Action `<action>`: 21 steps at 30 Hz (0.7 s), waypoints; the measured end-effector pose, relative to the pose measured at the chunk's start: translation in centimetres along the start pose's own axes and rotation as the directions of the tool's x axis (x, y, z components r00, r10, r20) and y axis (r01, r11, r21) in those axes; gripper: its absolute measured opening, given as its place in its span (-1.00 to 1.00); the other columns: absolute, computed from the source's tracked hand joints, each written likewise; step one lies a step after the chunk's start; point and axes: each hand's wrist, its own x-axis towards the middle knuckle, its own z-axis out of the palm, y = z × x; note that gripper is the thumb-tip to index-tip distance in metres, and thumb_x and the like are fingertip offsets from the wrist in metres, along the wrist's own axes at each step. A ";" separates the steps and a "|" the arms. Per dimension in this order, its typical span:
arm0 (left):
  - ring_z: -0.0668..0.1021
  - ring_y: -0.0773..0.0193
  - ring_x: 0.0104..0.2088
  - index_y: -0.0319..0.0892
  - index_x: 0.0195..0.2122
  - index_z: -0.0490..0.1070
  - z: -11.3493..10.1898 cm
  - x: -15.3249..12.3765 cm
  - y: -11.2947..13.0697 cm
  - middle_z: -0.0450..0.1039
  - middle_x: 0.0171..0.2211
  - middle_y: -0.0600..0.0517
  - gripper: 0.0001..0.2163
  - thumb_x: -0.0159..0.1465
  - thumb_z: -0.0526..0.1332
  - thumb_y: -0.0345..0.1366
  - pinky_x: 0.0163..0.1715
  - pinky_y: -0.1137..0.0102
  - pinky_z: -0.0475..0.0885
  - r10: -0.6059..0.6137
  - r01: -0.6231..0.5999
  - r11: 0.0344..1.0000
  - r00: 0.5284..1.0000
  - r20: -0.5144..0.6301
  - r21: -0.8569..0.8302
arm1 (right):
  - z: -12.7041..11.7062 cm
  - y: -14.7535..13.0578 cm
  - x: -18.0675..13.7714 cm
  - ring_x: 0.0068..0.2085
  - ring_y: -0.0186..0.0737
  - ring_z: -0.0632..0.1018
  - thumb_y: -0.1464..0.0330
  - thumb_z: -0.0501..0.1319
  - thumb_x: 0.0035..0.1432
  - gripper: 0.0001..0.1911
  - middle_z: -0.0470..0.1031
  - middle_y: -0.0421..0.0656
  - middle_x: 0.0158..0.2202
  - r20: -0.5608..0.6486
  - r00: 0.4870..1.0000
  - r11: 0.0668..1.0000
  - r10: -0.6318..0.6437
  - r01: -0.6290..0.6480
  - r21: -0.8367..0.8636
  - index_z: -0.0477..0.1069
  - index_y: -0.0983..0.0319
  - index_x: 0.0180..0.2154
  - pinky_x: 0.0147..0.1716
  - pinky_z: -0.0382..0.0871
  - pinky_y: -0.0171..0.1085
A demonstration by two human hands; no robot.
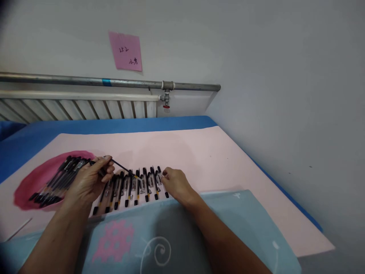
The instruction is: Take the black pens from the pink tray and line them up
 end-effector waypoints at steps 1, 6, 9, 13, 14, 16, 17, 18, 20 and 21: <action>0.35 0.48 -0.65 -0.29 -0.57 0.29 0.0 0.0 0.0 0.32 -0.60 0.09 -0.79 -0.15 0.35 -0.40 -0.84 0.65 0.06 0.003 -0.003 1.000 1.000 -0.001 -0.001 | 0.0 0.0 0.0 -0.46 -0.30 0.42 0.43 0.07 0.01 -0.79 0.47 -0.15 -0.50 -0.002 1.000 1.000 -0.001 0.001 0.008 0.44 0.26 -0.31 -0.47 0.14 -0.39; 0.35 0.48 -0.66 -0.30 -0.58 0.31 0.1 -0.1 0.2 0.31 -0.62 0.09 -0.79 -0.16 0.35 -0.40 -0.84 0.65 0.05 0.001 -0.001 1.000 1.000 -0.019 0.003 | 0.3 -0.2 -0.1 -0.47 -0.31 0.42 0.43 0.06 0.02 -0.81 0.45 -0.15 -0.53 0.005 1.000 1.000 -0.010 0.010 0.029 0.44 0.26 -0.35 -0.47 0.15 -0.38; 0.35 0.48 -0.66 -0.30 -0.59 0.31 0.1 -0.2 0.3 0.31 -0.62 0.09 -0.79 -0.16 0.36 -0.40 -0.84 0.65 0.06 0.001 -0.001 1.000 1.000 -0.016 0.007 | 0.3 -0.1 -0.1 -0.49 -0.31 0.40 0.43 0.07 0.02 -0.82 0.44 -0.16 -0.54 0.010 1.000 0.999 -0.016 0.015 0.037 0.43 0.26 -0.36 -0.47 0.15 -0.38; 0.35 0.47 -0.66 -0.29 -0.57 0.33 0.6 -0.6 -0.2 0.34 -0.62 0.07 -0.80 -0.14 0.35 -0.35 -0.84 0.63 0.05 -0.026 0.020 0.995 0.998 0.049 0.103 | -0.4 -0.4 -0.5 -0.48 -0.32 0.38 0.40 0.07 0.04 -0.85 0.40 -0.18 -0.54 -0.041 0.999 0.994 -0.025 0.029 0.102 0.40 0.27 -0.39 -0.47 0.15 -0.37; 0.34 0.47 -0.67 -0.29 -0.56 0.34 0.9 -0.9 -0.5 0.35 -0.62 0.07 -0.80 -0.12 0.34 -0.33 -0.84 0.63 0.04 -0.049 0.038 0.990 0.996 0.076 0.139 | -0.6 -0.6 -0.7 -0.48 -0.33 0.37 0.39 0.06 0.06 -0.84 0.39 -0.18 -0.53 -0.055 0.998 0.987 -0.029 0.037 0.154 0.40 0.26 -0.40 -0.47 0.16 -0.37; 0.33 0.49 -0.69 -0.28 -0.55 0.34 1.6 -1.6 -1.4 0.36 -0.61 0.06 -0.80 -0.08 0.33 -0.29 -0.83 0.62 0.04 -0.116 0.086 0.975 0.984 0.136 0.204 | -1.0 -1.2 -1.3 -0.49 -0.36 0.35 0.34 0.04 0.09 -0.81 0.36 -0.21 -0.54 -0.003 0.998 0.947 -0.065 0.062 0.314 0.39 0.26 -0.40 -0.48 0.16 -0.39; 0.32 0.49 -0.69 -0.27 -0.54 0.34 2.0 -1.9 -1.9 0.36 -0.62 0.06 -0.81 -0.06 0.31 -0.28 -0.82 0.62 0.04 -0.146 0.107 0.967 0.976 0.161 0.229 | -1.1 -1.5 -1.6 -0.50 -0.37 0.34 0.32 0.03 0.11 -0.79 0.34 -0.23 -0.55 0.064 0.993 0.913 -0.098 0.065 0.403 0.39 0.26 -0.39 -0.50 0.16 -0.40; 0.31 0.50 -0.70 -0.27 -0.52 0.34 2.4 -2.3 -2.4 0.35 -0.63 0.07 -0.81 -0.04 0.30 -0.27 -0.81 0.61 0.05 -0.168 0.121 0.962 0.969 0.183 0.246 | -1.1 -1.9 -1.9 -0.52 -0.39 0.32 0.31 0.03 0.10 -0.79 0.33 -0.24 -0.55 0.135 0.981 0.874 -0.140 0.058 0.483 0.39 0.26 -0.38 -0.52 0.15 -0.40; 0.28 0.51 -0.73 -0.25 -0.51 0.33 3.0 -2.9 -3.2 0.34 -0.66 0.09 -0.82 0.00 0.28 -0.25 -0.79 0.60 0.05 -0.200 0.140 0.955 0.954 0.222 0.262 | -1.1 -2.4 -2.3 -0.53 -0.41 0.30 0.33 0.06 0.08 -0.82 0.32 -0.26 -0.55 0.233 0.952 0.815 -0.199 0.029 0.579 0.40 0.26 -0.38 -0.54 0.14 -0.42; 0.25 0.53 -0.75 -0.25 -0.50 0.33 3.2 -3.1 -3.5 0.33 -0.66 0.10 -0.82 0.01 0.26 -0.24 -0.79 0.60 0.05 -0.214 0.147 0.952 0.947 0.241 0.269 | -1.1 -2.5 -2.4 -0.53 -0.42 0.30 0.35 0.08 0.05 -0.83 0.31 -0.26 -0.55 0.247 0.948 0.804 -0.204 0.018 0.595 0.40 0.26 -0.38 -0.54 0.14 -0.42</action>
